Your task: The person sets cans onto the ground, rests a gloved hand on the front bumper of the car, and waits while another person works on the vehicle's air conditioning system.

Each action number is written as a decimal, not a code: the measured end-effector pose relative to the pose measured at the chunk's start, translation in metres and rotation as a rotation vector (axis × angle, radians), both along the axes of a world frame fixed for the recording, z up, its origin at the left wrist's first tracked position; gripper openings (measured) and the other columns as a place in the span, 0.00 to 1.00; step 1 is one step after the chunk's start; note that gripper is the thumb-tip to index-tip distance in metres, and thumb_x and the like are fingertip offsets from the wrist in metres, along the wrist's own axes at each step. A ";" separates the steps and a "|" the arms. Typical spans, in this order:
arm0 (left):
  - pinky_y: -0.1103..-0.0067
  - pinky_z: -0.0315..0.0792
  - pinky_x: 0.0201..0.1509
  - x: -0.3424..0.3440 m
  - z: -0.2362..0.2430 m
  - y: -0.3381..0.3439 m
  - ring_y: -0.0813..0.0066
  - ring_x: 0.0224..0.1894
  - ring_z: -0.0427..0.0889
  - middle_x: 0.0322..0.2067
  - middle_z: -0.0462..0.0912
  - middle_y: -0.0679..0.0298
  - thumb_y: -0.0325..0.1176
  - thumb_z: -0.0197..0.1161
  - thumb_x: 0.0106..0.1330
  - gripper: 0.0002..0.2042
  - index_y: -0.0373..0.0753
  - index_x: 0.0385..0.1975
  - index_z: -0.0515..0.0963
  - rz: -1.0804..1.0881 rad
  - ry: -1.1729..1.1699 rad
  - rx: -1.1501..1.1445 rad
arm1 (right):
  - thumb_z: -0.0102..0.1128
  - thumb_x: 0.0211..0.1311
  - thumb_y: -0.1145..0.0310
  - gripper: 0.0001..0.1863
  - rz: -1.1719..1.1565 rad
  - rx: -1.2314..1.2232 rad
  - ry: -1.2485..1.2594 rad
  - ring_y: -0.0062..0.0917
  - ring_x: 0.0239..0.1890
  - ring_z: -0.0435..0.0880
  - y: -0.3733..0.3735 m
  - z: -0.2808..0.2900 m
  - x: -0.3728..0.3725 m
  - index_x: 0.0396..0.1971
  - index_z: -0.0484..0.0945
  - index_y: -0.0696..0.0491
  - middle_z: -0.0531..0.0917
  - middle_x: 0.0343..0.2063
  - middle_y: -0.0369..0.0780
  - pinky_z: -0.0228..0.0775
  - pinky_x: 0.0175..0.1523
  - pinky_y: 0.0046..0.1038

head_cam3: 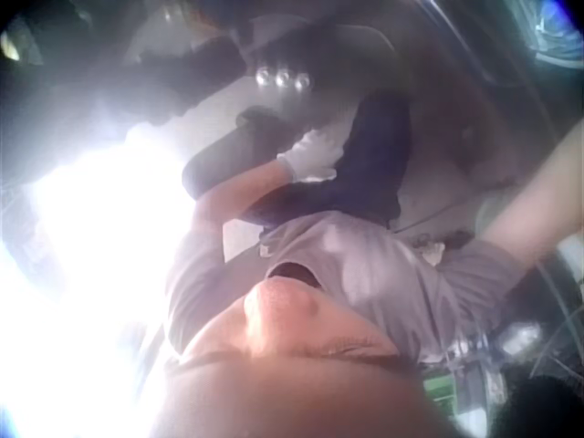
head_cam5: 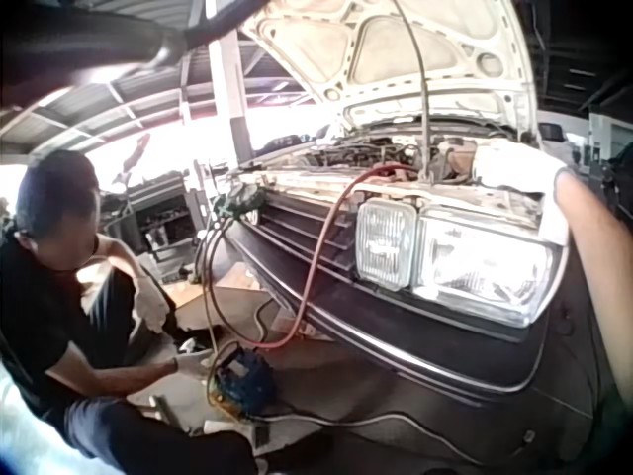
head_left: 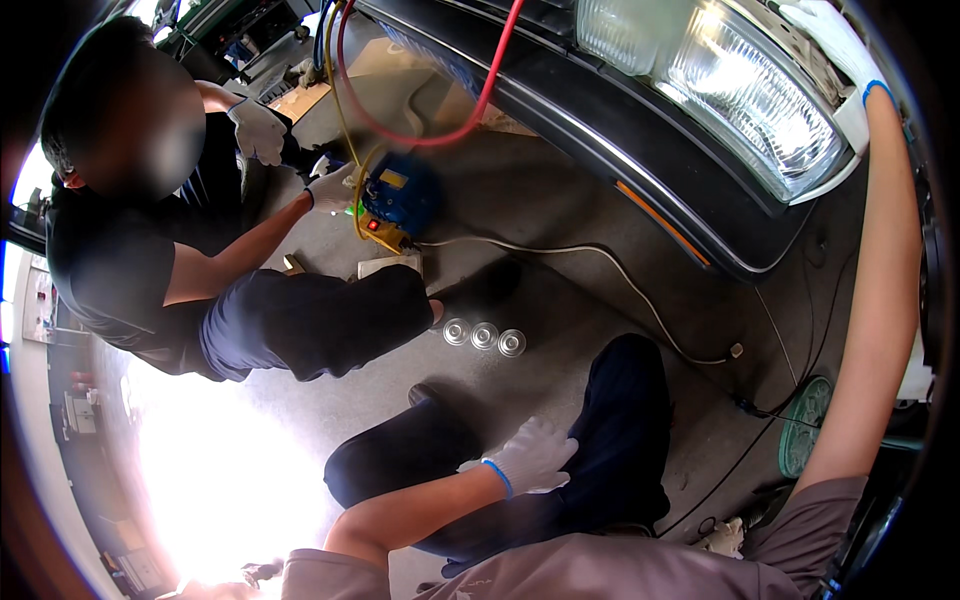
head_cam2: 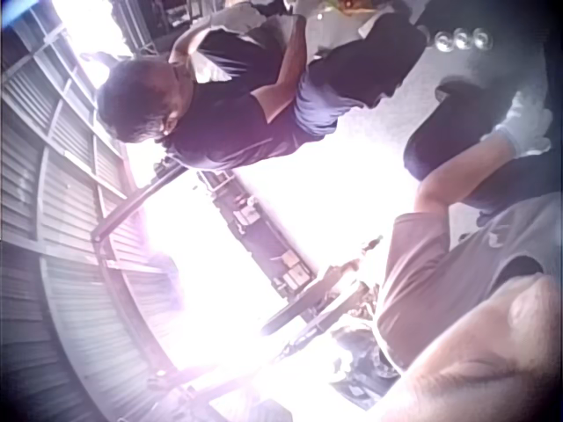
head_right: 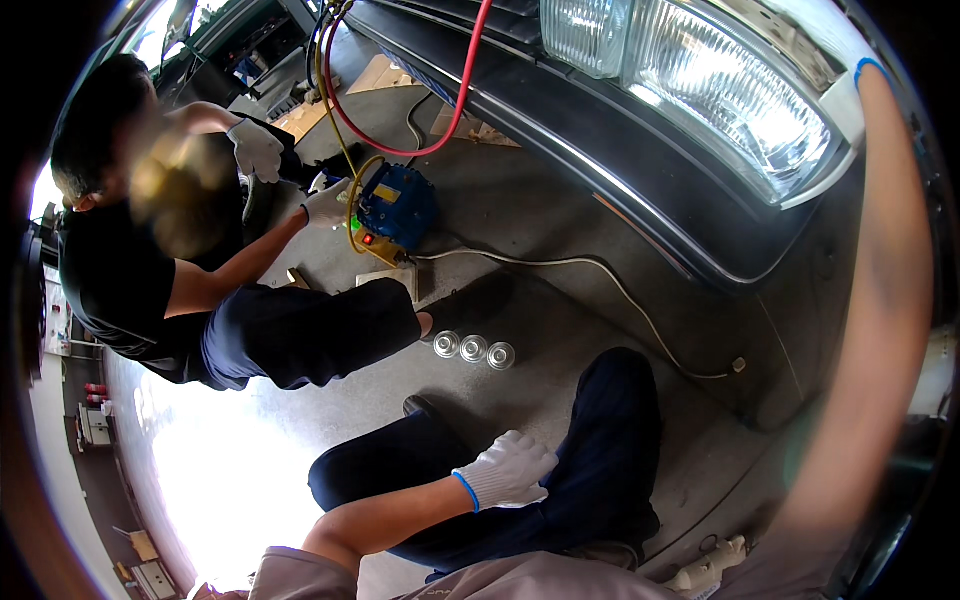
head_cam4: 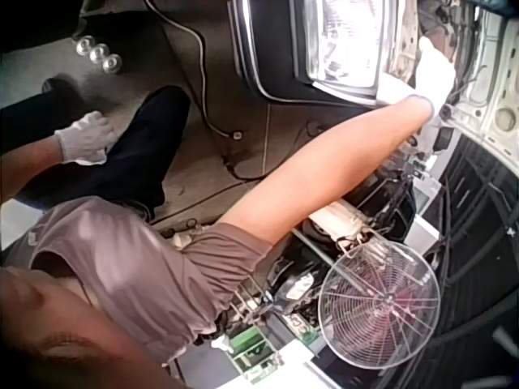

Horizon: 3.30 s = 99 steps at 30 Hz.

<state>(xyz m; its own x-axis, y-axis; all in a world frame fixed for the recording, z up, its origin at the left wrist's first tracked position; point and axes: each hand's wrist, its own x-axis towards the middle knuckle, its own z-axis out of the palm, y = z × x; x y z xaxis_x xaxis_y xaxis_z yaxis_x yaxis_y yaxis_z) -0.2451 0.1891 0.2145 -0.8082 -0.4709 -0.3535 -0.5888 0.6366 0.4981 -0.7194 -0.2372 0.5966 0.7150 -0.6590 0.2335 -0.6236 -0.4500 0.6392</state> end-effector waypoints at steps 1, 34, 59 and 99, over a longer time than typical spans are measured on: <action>0.62 0.77 0.57 0.000 0.000 0.000 0.55 0.49 0.85 0.41 0.85 0.55 0.51 0.73 0.62 0.24 0.37 0.46 0.81 0.002 -0.004 0.003 | 0.45 0.80 0.57 0.20 0.001 0.000 -0.001 0.51 0.46 0.88 0.000 0.000 0.001 0.52 0.86 0.45 0.90 0.43 0.51 0.78 0.54 0.48; 0.62 0.77 0.58 0.000 0.003 -0.001 0.54 0.50 0.85 0.42 0.85 0.55 0.51 0.74 0.62 0.24 0.36 0.47 0.81 0.018 0.009 0.023 | 0.44 0.80 0.59 0.19 0.015 -0.097 0.025 0.49 0.42 0.89 0.007 -0.004 0.007 0.51 0.87 0.45 0.90 0.40 0.51 0.79 0.50 0.49; 0.62 0.76 0.58 0.000 0.001 -0.001 0.54 0.49 0.85 0.42 0.85 0.55 0.51 0.71 0.63 0.23 0.36 0.47 0.82 0.005 -0.011 0.023 | 0.44 0.81 0.54 0.22 -0.053 -0.102 0.038 0.52 0.43 0.89 0.008 -0.004 0.012 0.48 0.87 0.48 0.90 0.41 0.52 0.78 0.52 0.50; 0.63 0.76 0.57 -0.001 0.001 0.000 0.55 0.49 0.85 0.41 0.85 0.55 0.53 0.72 0.62 0.25 0.37 0.46 0.81 -0.006 -0.021 0.010 | 0.61 0.77 0.46 0.28 -0.464 0.220 -0.610 0.20 0.50 0.81 -0.005 -0.017 -0.013 0.54 0.85 0.58 0.87 0.46 0.37 0.71 0.61 0.29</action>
<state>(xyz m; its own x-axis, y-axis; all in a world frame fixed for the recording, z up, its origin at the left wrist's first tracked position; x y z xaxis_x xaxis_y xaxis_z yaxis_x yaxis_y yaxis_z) -0.2462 0.1892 0.2158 -0.8034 -0.4625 -0.3751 -0.5954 0.6348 0.4925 -0.7321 -0.2423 0.5796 0.1448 -0.9346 0.3249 -0.9895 -0.1353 0.0517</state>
